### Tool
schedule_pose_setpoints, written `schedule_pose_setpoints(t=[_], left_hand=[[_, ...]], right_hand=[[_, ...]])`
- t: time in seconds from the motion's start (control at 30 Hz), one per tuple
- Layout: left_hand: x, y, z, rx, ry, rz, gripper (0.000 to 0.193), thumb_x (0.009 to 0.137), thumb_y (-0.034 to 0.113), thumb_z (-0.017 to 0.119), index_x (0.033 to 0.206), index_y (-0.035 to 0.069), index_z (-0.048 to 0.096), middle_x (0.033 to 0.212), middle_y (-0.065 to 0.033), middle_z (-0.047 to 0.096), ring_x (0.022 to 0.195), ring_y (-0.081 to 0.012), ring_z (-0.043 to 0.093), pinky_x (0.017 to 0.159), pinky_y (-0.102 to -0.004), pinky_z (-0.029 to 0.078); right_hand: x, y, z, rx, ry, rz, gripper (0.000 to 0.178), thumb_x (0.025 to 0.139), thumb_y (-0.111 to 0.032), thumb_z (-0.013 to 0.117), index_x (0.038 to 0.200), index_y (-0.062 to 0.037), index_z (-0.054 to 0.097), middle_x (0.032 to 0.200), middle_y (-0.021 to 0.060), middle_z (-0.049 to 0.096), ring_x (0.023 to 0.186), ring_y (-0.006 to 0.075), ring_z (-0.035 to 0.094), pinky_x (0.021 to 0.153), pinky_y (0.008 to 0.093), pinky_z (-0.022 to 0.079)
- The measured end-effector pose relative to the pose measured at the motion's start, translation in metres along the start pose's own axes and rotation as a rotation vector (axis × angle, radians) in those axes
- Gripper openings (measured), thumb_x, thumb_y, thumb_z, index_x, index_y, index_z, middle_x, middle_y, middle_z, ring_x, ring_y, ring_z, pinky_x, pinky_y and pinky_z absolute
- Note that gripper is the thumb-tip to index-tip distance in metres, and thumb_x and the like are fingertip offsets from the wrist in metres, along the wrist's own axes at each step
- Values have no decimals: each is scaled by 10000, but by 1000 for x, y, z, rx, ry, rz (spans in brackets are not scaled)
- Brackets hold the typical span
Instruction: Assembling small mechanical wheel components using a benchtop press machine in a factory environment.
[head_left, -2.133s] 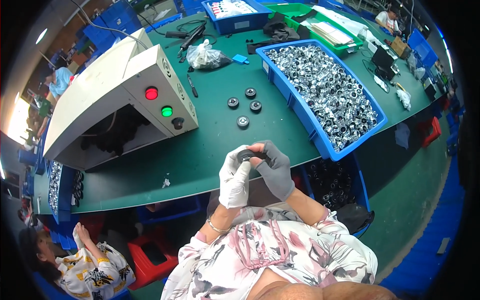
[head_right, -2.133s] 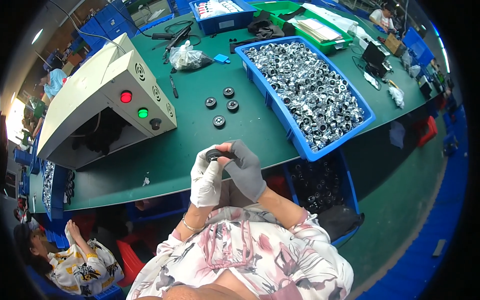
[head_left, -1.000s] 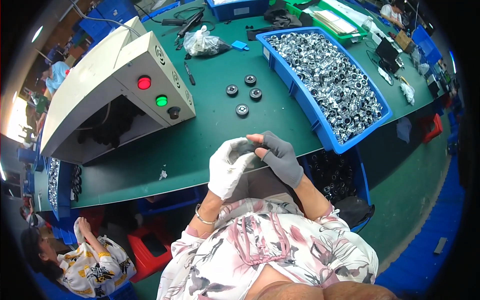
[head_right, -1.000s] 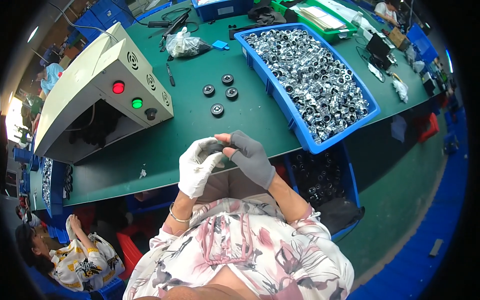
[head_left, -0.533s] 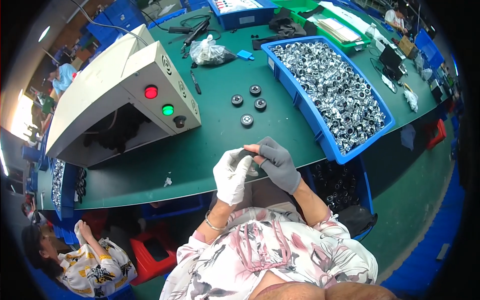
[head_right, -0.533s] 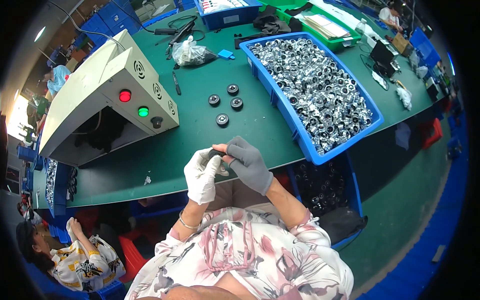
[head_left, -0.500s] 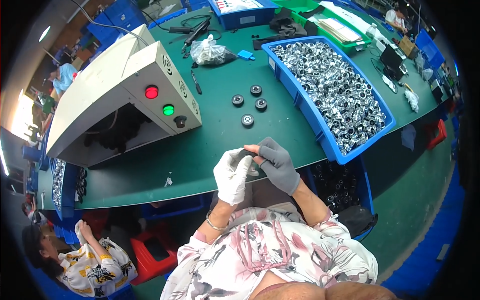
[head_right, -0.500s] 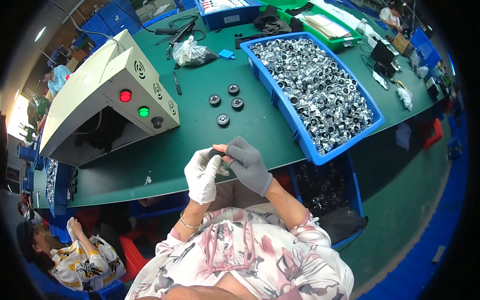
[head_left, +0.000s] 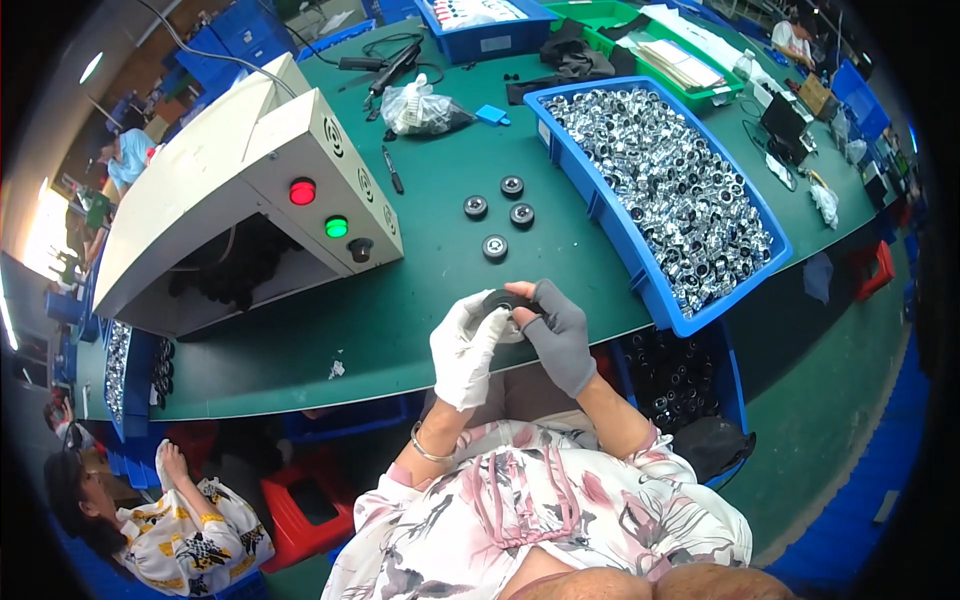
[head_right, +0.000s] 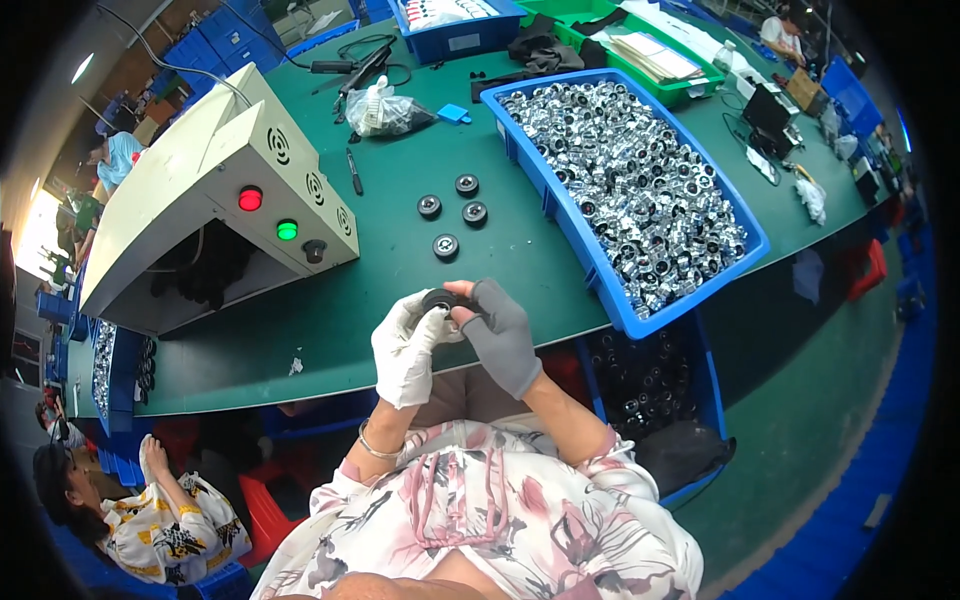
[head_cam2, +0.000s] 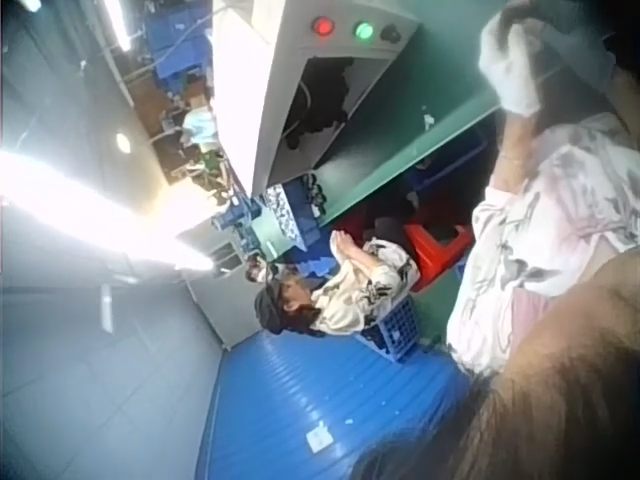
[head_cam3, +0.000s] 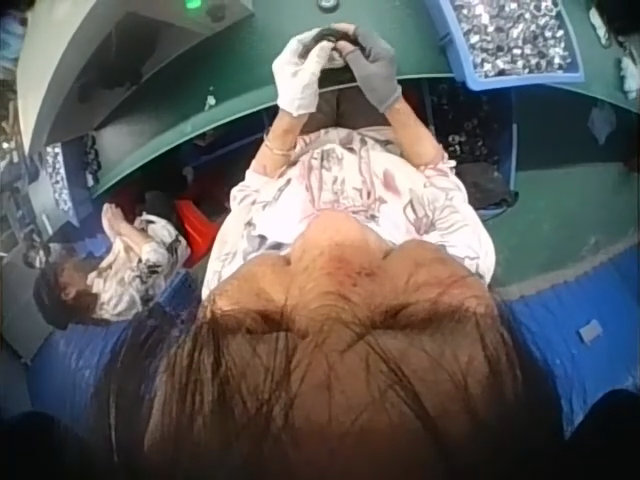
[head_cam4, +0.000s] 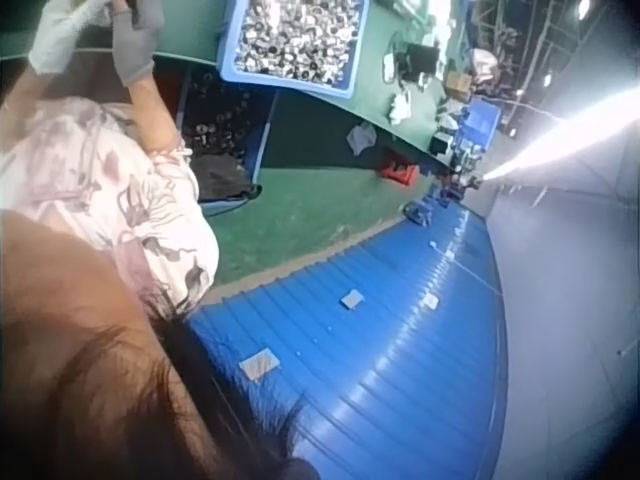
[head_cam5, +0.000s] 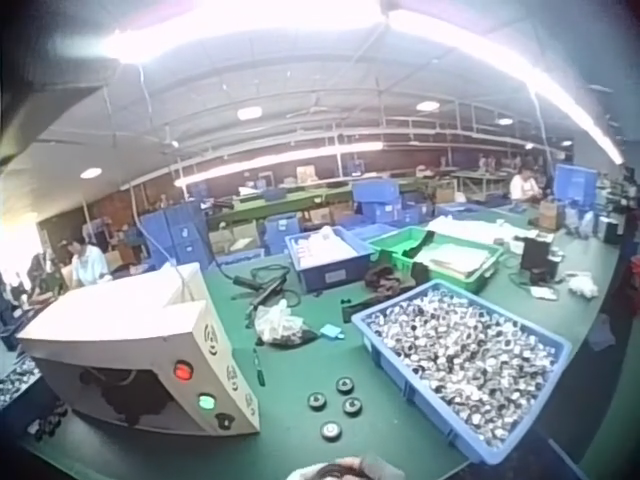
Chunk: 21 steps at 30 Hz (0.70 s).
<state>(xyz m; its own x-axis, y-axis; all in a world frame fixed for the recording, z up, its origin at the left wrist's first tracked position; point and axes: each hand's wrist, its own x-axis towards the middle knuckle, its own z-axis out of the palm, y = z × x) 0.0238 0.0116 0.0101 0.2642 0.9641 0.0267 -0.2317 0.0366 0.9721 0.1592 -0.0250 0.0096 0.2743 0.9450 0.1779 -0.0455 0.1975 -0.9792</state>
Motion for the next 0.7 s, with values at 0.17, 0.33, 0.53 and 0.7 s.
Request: schedule_pose_setpoints(t=[0.17,0.33,0.53,0.7], left_hand=[[-3,1,-3,-195,-8,-124,290,1012,103,584,1238,-79,590,1077,-121,671,831,-151,665,708,-272,570],[-5,-6,-9,-168,-39,-105,289,999,85,600,1248,-63,593,1112,-114,663,850,-153,654,723,-268,544],[-5,-4,-12,-124,31,-26,347,966,60,646,1288,-52,581,1199,-111,645,993,-159,638,821,-281,533],[-2,-10,-17,-351,-42,-87,393,948,28,661,1319,-57,565,1220,-115,646,1030,-168,638,902,-301,523]], right_hand=[[5,-7,-11,148,-123,166,260,975,-99,587,1199,23,639,1052,6,672,936,52,583,822,216,479],[3,-10,-9,171,-142,191,270,991,-153,582,1187,21,648,1022,0,679,928,53,585,828,215,471],[0,-9,-4,67,-102,162,259,995,-157,580,1169,15,666,1000,-14,679,911,48,577,814,214,459],[-1,-6,-3,140,-132,193,283,1008,-167,566,1202,21,654,1016,-12,678,923,48,575,820,216,460]])
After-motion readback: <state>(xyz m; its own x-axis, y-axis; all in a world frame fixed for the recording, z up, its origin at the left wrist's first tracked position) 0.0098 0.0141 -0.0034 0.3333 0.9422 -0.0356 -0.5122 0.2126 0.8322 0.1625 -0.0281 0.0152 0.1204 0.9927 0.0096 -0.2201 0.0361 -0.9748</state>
